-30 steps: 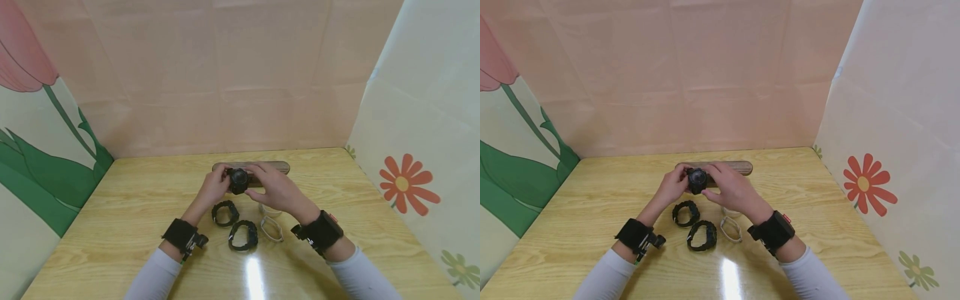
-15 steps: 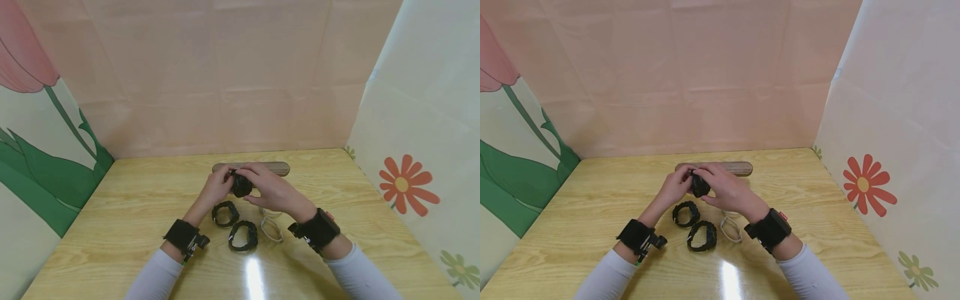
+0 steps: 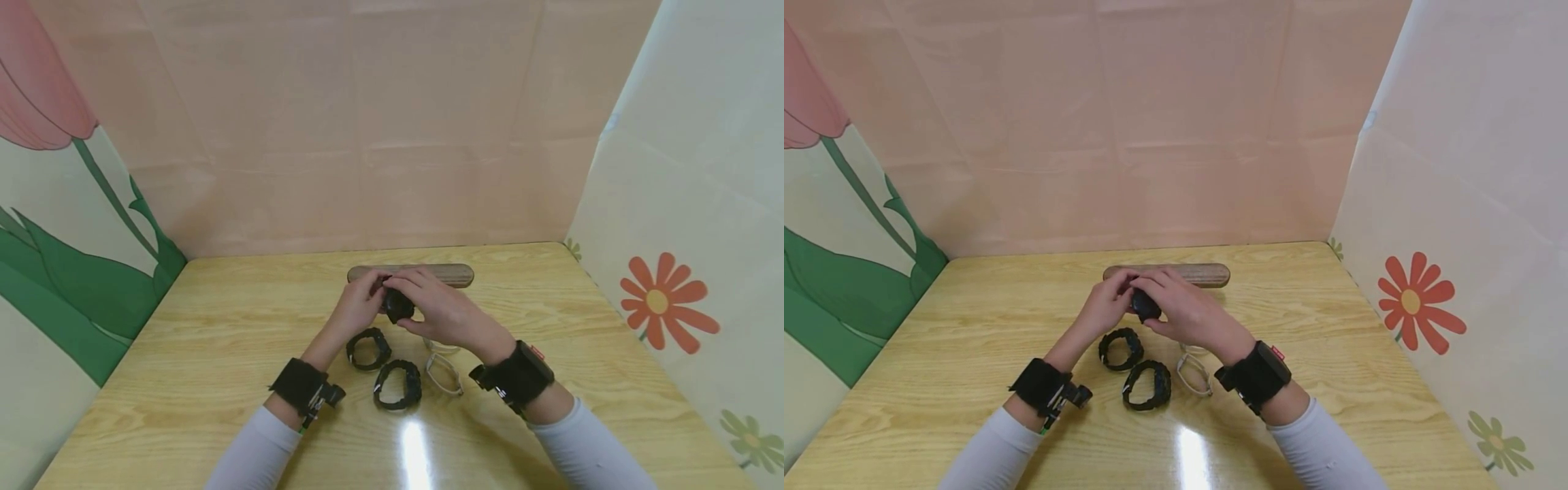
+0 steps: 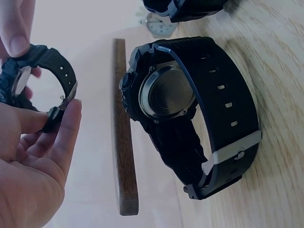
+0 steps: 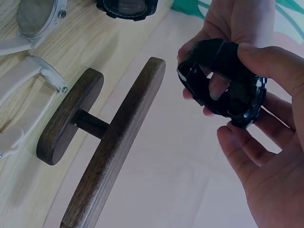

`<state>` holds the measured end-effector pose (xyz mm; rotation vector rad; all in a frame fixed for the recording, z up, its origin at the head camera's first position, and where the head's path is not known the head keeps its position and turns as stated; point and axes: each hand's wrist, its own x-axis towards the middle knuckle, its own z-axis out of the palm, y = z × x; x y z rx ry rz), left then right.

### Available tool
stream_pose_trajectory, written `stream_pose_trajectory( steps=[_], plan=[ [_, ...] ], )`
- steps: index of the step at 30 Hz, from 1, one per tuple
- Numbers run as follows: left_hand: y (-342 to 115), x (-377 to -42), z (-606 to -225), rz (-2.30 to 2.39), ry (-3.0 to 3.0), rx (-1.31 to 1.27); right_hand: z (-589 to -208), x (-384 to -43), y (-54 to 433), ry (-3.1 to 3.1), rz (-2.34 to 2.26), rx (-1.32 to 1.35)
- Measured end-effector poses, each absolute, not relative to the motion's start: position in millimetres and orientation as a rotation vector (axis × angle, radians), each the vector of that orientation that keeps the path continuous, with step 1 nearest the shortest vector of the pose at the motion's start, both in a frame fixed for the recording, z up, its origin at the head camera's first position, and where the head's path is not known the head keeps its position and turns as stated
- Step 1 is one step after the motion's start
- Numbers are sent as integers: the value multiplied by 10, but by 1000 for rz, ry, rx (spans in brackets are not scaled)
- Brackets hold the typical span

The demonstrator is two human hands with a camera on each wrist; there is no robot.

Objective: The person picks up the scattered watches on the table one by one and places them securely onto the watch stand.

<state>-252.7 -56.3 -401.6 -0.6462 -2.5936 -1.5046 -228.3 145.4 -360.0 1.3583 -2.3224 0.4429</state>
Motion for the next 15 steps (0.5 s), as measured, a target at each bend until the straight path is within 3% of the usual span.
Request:
stream_pose_trajectory(
  steps=[15],
  plan=[
    [-597,-2544,-3999,-1567,-2581,-687,-3598,-2306,1510,-2257,456,1362]
  ],
)
